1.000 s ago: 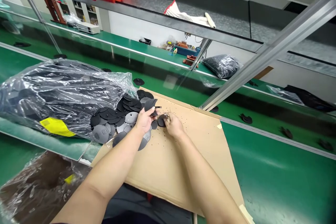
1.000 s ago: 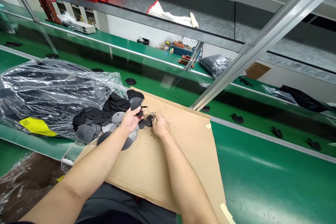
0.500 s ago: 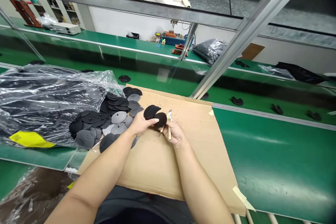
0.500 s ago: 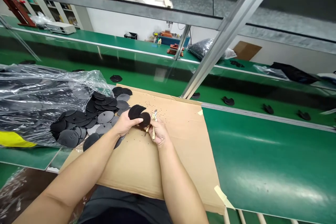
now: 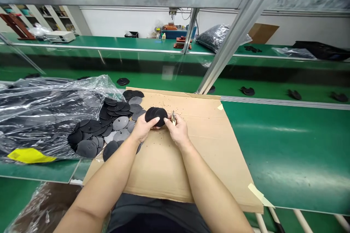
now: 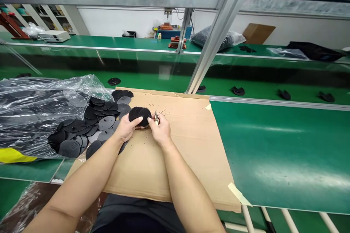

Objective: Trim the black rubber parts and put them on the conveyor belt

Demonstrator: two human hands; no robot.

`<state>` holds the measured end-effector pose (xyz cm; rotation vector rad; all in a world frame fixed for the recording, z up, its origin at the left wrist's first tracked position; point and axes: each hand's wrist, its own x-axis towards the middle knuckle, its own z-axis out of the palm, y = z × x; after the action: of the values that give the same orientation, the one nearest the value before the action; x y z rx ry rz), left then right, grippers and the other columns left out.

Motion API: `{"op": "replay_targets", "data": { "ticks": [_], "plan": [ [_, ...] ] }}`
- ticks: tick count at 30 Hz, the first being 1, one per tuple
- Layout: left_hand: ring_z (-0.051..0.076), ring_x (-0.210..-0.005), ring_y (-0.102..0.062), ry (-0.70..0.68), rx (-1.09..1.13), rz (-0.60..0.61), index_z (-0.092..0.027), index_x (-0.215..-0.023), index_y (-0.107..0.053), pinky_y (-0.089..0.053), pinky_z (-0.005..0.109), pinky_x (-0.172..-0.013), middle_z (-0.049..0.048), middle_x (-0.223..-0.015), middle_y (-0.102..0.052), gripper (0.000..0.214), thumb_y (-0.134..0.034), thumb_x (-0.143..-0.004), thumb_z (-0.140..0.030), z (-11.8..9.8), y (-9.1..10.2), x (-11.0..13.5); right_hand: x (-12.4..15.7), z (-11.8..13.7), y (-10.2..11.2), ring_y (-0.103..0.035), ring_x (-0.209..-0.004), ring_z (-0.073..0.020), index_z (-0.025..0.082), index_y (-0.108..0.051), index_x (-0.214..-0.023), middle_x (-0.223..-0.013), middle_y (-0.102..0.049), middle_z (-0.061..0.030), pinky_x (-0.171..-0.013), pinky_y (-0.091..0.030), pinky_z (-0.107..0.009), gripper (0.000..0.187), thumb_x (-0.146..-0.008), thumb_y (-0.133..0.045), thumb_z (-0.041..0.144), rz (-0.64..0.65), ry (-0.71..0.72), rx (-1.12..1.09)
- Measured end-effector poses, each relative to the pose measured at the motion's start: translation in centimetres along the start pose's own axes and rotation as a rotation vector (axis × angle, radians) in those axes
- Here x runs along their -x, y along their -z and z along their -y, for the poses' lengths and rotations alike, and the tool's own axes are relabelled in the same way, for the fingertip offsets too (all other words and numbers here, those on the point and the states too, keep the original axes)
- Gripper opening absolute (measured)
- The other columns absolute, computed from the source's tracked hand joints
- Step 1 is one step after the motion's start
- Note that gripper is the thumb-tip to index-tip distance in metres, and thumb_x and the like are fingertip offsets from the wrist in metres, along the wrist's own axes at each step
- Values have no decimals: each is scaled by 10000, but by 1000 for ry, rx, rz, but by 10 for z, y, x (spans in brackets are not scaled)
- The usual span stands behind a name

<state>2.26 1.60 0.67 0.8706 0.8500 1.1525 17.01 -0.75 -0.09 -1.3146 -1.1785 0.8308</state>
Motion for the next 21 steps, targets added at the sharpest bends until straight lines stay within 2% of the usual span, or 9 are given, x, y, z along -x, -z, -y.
{"op": "replay_targets", "data": {
  "ticks": [2,5,8,11,16,21],
  "plan": [
    [198,-747,-659,-3,8,-11,-140,-1030,-652,-557,333,-623,90,-939,-697,510,-833,-586,-315,1,0,0,-1,-1,1,-470,-585,-114,194,-587,-797,-666,-550,36,-593,-412,-247,236,-726,-658,408,16,9,4],
    [217,-858,-661,-27,31,0,-133,-1012,-669,-545,380,-776,98,-985,-699,465,-825,-606,-297,2,0,-1,0,-1,2,-498,-617,-118,186,-625,-873,-708,-583,23,-623,-433,-250,267,-746,-658,418,82,11,-50],
    [217,-941,-647,-78,28,47,-118,-967,-696,-493,372,-902,104,-1005,-701,400,-818,-620,-274,1,-1,1,2,-1,1,-522,-660,-126,179,-647,-897,-742,-606,8,-652,-447,-254,301,-769,-649,451,139,8,-86],
    [212,-928,-647,-82,19,68,-120,-939,-709,-481,365,-913,100,-986,-706,373,-820,-617,-272,1,-1,2,3,0,0,-541,-694,-136,176,-656,-871,-759,-622,4,-675,-455,-260,325,-741,-685,472,143,-11,-90],
    [208,-893,-650,-81,23,96,-128,-900,-713,-486,362,-891,91,-950,-711,334,-821,-616,-266,0,-3,5,4,8,-1,-566,-701,-147,167,-655,-878,-778,-648,-9,-681,-479,-281,386,-657,-761,464,147,-99,-275],
    [214,-921,-648,-67,57,136,-131,-917,-714,-480,363,-906,96,-971,-710,328,-812,-630,-258,-1,-10,9,4,11,-1,-550,-633,-137,169,-627,-761,-682,-619,12,-648,-473,-284,347,-601,-806,419,107,-151,-357]
  ]
}}
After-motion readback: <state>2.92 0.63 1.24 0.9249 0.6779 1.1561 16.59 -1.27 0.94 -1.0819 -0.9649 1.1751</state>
